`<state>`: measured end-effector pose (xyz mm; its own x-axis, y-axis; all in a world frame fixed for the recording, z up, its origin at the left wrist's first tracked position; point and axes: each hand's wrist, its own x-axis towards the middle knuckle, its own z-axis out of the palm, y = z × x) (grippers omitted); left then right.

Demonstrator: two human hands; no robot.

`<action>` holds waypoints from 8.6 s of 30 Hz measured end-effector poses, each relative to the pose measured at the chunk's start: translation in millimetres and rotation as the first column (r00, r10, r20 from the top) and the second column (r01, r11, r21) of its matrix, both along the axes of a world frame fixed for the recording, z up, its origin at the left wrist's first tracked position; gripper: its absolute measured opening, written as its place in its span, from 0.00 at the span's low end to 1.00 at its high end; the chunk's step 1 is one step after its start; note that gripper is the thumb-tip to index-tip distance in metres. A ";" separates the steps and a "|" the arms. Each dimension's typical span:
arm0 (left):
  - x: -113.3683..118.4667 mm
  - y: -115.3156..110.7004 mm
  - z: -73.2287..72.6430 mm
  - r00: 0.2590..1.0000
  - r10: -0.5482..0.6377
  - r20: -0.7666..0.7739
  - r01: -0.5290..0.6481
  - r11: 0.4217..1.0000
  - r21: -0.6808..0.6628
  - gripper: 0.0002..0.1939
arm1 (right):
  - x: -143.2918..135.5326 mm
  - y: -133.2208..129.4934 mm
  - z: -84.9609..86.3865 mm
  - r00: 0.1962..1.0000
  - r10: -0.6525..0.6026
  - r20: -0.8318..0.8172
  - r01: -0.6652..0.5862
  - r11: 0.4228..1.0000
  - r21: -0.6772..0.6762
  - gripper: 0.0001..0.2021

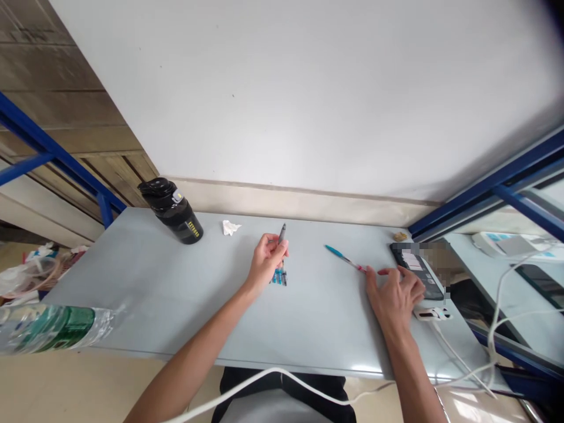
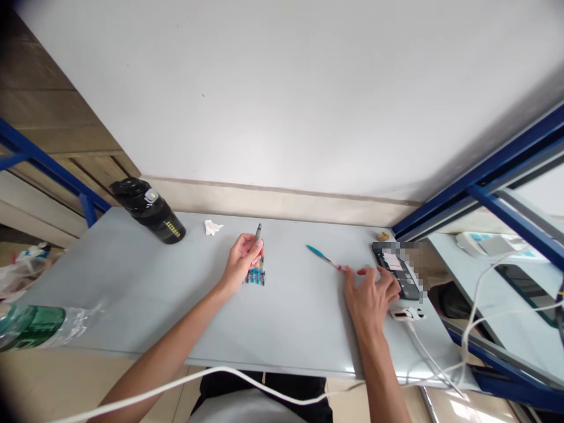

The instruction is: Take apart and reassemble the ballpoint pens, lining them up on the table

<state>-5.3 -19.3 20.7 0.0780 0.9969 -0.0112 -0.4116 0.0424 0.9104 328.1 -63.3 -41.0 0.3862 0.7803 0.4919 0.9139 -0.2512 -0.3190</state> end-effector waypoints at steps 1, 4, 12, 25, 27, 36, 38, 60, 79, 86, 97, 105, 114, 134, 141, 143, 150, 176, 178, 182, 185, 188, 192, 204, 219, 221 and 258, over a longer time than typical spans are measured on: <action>0.1 0.2 0.5 1.000 0.009 -0.005 -0.009 1.000 -0.002 0.23 | -0.9 -0.6 -0.1 1.000 -0.008 0.008 0.008 1.000 0.000 0.28; 0.4 -0.1 1.1 1.000 0.023 -0.016 -0.023 1.000 -0.003 0.23 | -1.6 -1.7 -1.5 0.999 -0.031 0.024 0.031 1.000 0.000 0.29; 0.8 0.0 -3.8 0.999 0.022 -0.025 -0.022 1.000 0.010 0.25 | 3.9 3.6 -4.9 0.999 0.036 0.027 -0.034 0.998 -0.050 0.27; 1.9 -0.2 -5.3 1.000 0.028 -0.004 -0.028 1.000 0.011 0.24 | 2.8 3.1 -0.5 0.997 0.067 -0.033 -0.066 0.997 0.038 0.25; 1.9 -0.7 -5.4 1.000 0.012 -0.014 -0.012 1.000 0.015 0.24 | 2.8 3.1 0.3 0.997 0.073 -0.041 -0.071 0.997 0.044 0.25; 3.4 -1.6 -7.6 0.999 -0.018 -0.041 0.019 0.999 0.032 0.23 | 3.1 3.5 4.6 0.980 0.196 -0.026 -0.196 0.980 0.023 0.21; 3.0 -1.3 -8.5 0.999 -0.027 -0.038 0.028 0.999 0.032 0.23 | 3.2 3.9 5.3 0.972 0.236 -0.020 -0.235 0.972 0.024 0.20; 5.7 -3.0 -9.4 0.995 -0.076 -0.065 0.077 0.997 0.021 0.25 | -5.3 -1.6 16.7 0.943 0.332 -0.019 -0.332 0.943 0.023 0.17; 4.0 -0.3 -16.1 0.997 -0.071 -0.029 0.071 0.997 0.026 0.24 | -10.8 -25.0 14.3 0.987 0.070 -0.141 -0.084 0.992 -0.096 0.21; 4.8 -1.9 -15.5 0.994 -0.101 -0.030 0.101 0.995 0.007 0.23 | -15.3 -33.7 20.0 0.987 -0.154 -0.051 0.140 0.967 -0.214 0.28; 6.1 -2.6 -10.8 0.986 -0.028 -0.167 0.026 1.000 -0.012 0.23 | -15.6 -33.3 21.7 0.977 -0.199 -0.075 0.173 0.949 -0.264 0.29; 8.2 -4.5 -6.9 0.982 -0.052 -0.180 0.050 0.999 -0.015 0.24 | -20.1 -32.9 27.5 0.969 -0.231 -0.092 0.195 0.936 -0.292 0.29; 6.1 -6.7 -10.9 0.981 -0.037 -0.193 0.051 0.996 0.070 0.24 | -17.4 -31.7 24.3 0.983 -0.103 -0.154 0.075 0.981 -0.181 0.23; 13.2 -7.7 -12.1 0.976 -0.201 0.081 0.207 0.975 -0.074 0.20 | -112.6 -41.0 39.0 0.625 0.554 -0.551 -0.600 0.791 0.114 0.18; 6.4 -5.6 -11.3 0.964 -0.262 -0.038 0.262 0.965 -0.009 0.16 | -130.7 -35.5 56.0 0.241 0.382 -0.892 -0.648 0.748 0.145 0.23; 4.0 -5.5 -9.3 0.958 -0.278 -0.077 0.280 0.960 0.011 0.15 | -133.3 -34.4 61.0 -0.079 0.223 -0.972 -0.656 0.722 0.219 0.24; 9.9 -7.7 -10.6 0.969 -0.244 -0.044 0.247 0.968 0.051 0.20 | -129.4 -19.2 59.7 -0.289 0.117 -0.950 -0.594 0.756 0.274 0.24; 7.1 -6.7 -1.9 0.991 -0.062 -0.118 0.066 0.997 0.028 0.18 | -106.9 72.7 63.3 -0.463 0.339 -0.819 -0.319 0.798 0.511 0.18; 3.3 -3.6 -2.5 0.994 0.007 -0.107 -0.004 1.000 0.023 0.18 | -96.7 71.9 56.0 -0.491 0.331 -0.805 -0.317 0.793 0.520 0.21; -2.3 2.2 -6.4 0.994 0.095 -0.059 -0.095 0.995 -0.004 0.21 | -79.1 66.9 43.0 -0.562 0.324 -0.761 -0.276 0.794 0.542 0.24; -2.8 2.9 -8.7 0.994 0.092 -0.060 -0.093 0.996 -0.005 0.21 | -74.4 65.0 40.0 -0.614 0.331 -0.716 -0.237 0.789 0.568 0.25; -2.1 2.0 -9.1 0.994 0.086 -0.070 -0.086 0.996 0.000 0.20 | -74.3 63.6 40.8 -0.628 0.331 -0.705 -0.198 0.808 0.556 0.24; -2.1 1.9 -7.8 0.992 0.109 -0.066 -0.109 0.994 0.006 0.20 | -75.6 60.0 43.0 -0.583 0.340 -0.738 -0.191 0.826 0.531 0.24; -13.1 15.7 -11.9 0.950 0.311 -0.014 -0.311 0.950 0.037 0.22 | -112.5 60.5 51.1 -0.196 0.436 -0.879 -0.370 0.797 0.478 0.24; -21.5 31.4 -32.5 0.886 0.463 -0.039 -0.462 0.887 0.023 0.24 | -138.7 35.8 32.3 0.327 0.871 -0.366 -0.916 0.387 0.103 0.11; -19.6 30.1 -34.2 0.896 0.441 -0.050 -0.441 0.898 0.015 0.24 | -138.5 36.5 28.5 0.341 0.889 -0.306 -0.918 0.385 0.095 0.14; -10.6 22.4 -25.0 0.915 0.392 -0.092 -0.395 0.919 -0.007 0.22 | -140.8 30.2 37.5 0.429 0.878 -0.212 -0.902 0.428 -0.052 0.18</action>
